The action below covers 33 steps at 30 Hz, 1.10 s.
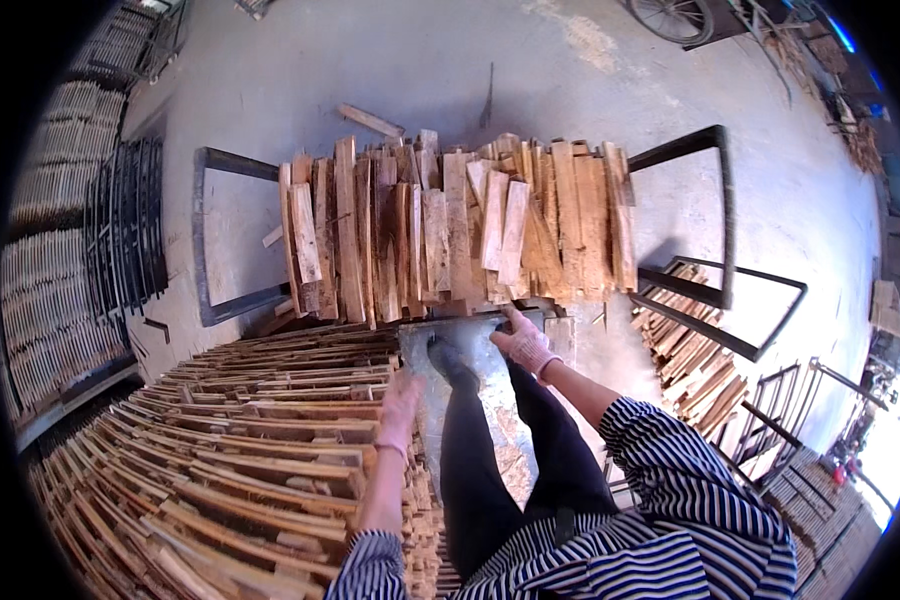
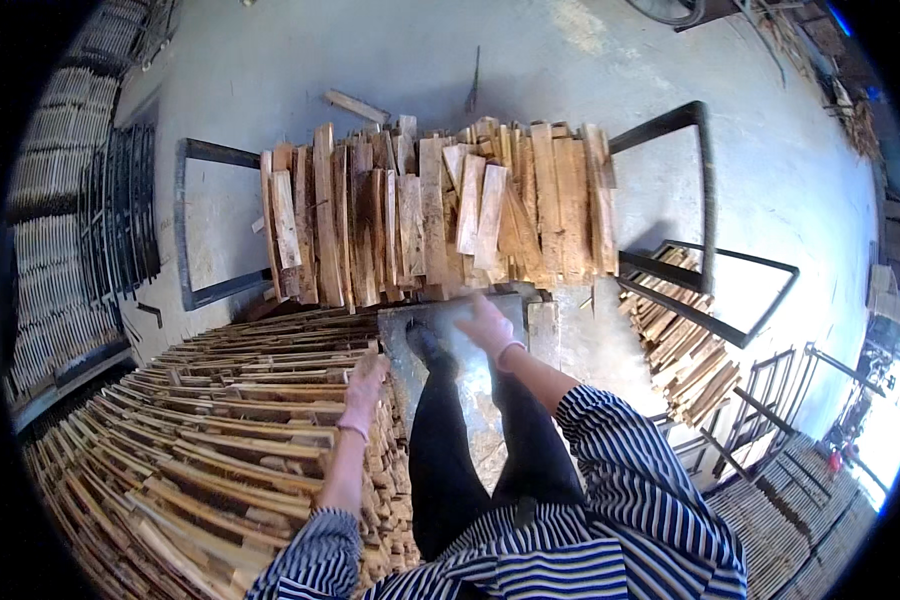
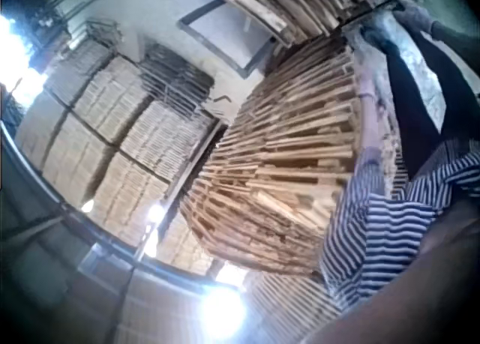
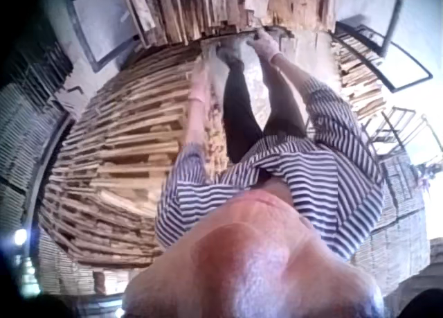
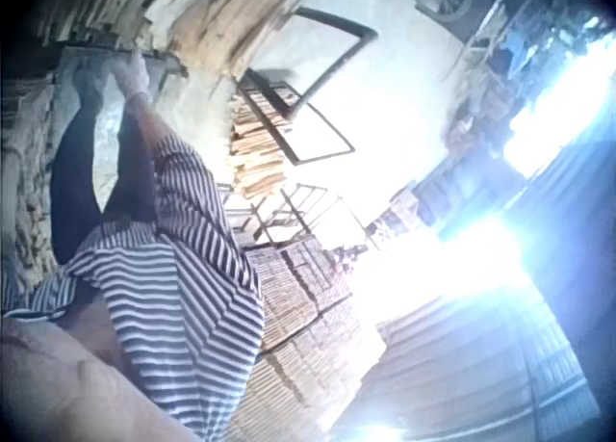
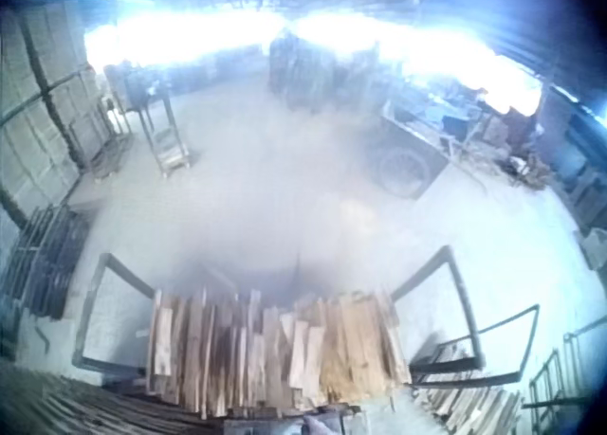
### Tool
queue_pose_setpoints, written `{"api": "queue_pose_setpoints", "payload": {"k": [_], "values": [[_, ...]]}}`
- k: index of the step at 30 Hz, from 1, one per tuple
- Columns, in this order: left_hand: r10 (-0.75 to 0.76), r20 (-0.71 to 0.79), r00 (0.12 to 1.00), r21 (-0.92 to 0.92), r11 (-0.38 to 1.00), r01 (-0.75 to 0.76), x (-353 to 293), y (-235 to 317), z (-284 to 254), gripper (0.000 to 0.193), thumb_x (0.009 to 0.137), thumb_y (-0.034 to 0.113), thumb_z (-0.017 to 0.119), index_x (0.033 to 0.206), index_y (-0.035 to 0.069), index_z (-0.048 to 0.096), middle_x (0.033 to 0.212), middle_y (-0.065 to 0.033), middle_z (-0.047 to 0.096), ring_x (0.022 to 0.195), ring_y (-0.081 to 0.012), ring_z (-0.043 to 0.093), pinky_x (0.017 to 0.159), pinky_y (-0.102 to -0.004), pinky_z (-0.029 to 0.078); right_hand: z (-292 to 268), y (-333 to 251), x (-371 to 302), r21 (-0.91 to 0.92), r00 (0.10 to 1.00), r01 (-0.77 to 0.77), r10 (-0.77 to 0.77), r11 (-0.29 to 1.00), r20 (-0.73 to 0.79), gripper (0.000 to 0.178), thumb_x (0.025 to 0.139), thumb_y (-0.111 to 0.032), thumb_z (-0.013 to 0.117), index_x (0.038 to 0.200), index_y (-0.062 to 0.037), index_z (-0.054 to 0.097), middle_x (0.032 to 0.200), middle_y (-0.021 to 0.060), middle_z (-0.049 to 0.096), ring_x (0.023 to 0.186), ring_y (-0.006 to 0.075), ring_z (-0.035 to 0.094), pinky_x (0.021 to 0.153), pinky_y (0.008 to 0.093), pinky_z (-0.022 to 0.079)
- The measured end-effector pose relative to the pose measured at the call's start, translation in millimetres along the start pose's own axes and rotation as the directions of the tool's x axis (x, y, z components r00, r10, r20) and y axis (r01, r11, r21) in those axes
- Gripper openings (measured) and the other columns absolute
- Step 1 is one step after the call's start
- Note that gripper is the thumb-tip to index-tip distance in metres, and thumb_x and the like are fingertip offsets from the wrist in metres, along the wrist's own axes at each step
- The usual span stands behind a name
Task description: The person repeatedly picks up wooden planks from a large pile and places them onto a metal cart. The worker wears pink gloves and handles the planks one by one or in small groups, transferring them from the source stack to the cart throughout the clip.
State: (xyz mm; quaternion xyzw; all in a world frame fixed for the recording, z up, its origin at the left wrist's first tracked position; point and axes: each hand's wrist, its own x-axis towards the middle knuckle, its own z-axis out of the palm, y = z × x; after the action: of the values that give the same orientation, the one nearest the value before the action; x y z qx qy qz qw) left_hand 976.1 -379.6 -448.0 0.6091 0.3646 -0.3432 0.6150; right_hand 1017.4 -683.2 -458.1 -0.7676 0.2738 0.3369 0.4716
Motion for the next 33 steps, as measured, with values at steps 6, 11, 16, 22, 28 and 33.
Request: {"api": "queue_pose_setpoints", "payload": {"k": [6,11,16,22,28,33], "values": [[0.092,-0.181,0.979,0.13,0.989,-0.069,268.9,-13.1,-58.4,0.075,0.096,0.042,0.073,0.151,-0.001,0.047,0.155,-0.0146,0.051,0.144,-0.0257,0.046,0.119,-0.033,0.036,81.1,22.2,221.1,-0.076,0.994,0.071,-0.077,0.995,-0.072,0.089,0.085,-0.047,0.078,0.154,-0.0047,0.041,0.143,0.0226,0.06,0.131,0.0356,0.058,0.109,0.0427,0.046],[0.164,-0.228,0.96,0.125,0.983,-0.138,412.0,-15.6,22.8,0.083,0.097,0.054,0.067,0.153,-0.003,0.043,0.156,-0.0161,0.049,0.143,-0.0268,0.046,0.12,-0.0368,0.034,84.5,62.7,351.9,-0.067,0.937,0.094,-0.111,0.993,-0.33,0.115,0.083,-0.06,0.078,0.164,-0.0054,0.018,0.156,0.0268,0.044,0.143,0.0438,0.045,0.118,0.0457,0.039],[0.317,-0.453,0.833,0.439,0.893,-0.1,411.7,-53.8,38.4,0.099,0.093,0.074,0.056,0.152,-0.005,0.043,0.145,-0.0241,0.058,0.124,-0.0353,0.062,0.105,-0.0388,0.049,160.0,49.6,363.8,0.156,0.978,-0.054,0.084,0.986,-0.193,0.114,0.081,-0.064,0.08,0.159,-0.0001,0.028,0.15,0.0259,0.052,0.139,0.041,0.05,0.116,0.0423,0.042],[0.241,0.103,0.965,-0.052,0.97,-0.236,402.3,-57.2,67.3,0.079,0.105,0.044,0.058,0.154,-0.011,0.029,0.157,-0.0289,0.041,0.145,-0.0362,0.044,0.118,-0.0413,0.043,120.7,108.9,386.8,0.622,0.982,-0.087,-0.038,0.778,0.185,0.101,0.084,-0.07,0.074,0.143,0.0082,0.048,0.137,0.0255,0.062,0.128,0.0344,0.058,0.108,0.0406,0.047],[0.131,0.129,0.983,-0.498,0.866,-0.05,427.9,-20.4,110.7,0.065,0.108,0.023,0.051,0.155,-0.008,0.019,0.155,-0.0292,0.044,0.144,-0.0379,0.045,0.118,-0.0448,0.043,115.2,113.8,398.5,0.602,0.962,0.057,-0.205,0.796,0.18,0.104,0.085,-0.068,0.072,0.153,0.0048,0.041,0.154,0.0265,0.046,0.14,0.0396,0.045,0.12,0.0442,0.035],[-0.234,0.234,0.944,0.406,0.906,0.123,392.6,8.5,98.1,0.071,0.111,0.038,0.041,0.166,0.005,0.009,0.16,-0.02,0.044,0.153,-0.0248,0.034,0.127,-0.0307,0.024,102.5,95.8,359.0,0.512,0.969,-0.172,0.049,0.842,0.244,0.083,0.087,-0.051,0.076,0.148,-0.0017,0.047,0.139,0.0191,0.056,0.126,0.0377,0.054,0.114,0.0465,0.041]]}}
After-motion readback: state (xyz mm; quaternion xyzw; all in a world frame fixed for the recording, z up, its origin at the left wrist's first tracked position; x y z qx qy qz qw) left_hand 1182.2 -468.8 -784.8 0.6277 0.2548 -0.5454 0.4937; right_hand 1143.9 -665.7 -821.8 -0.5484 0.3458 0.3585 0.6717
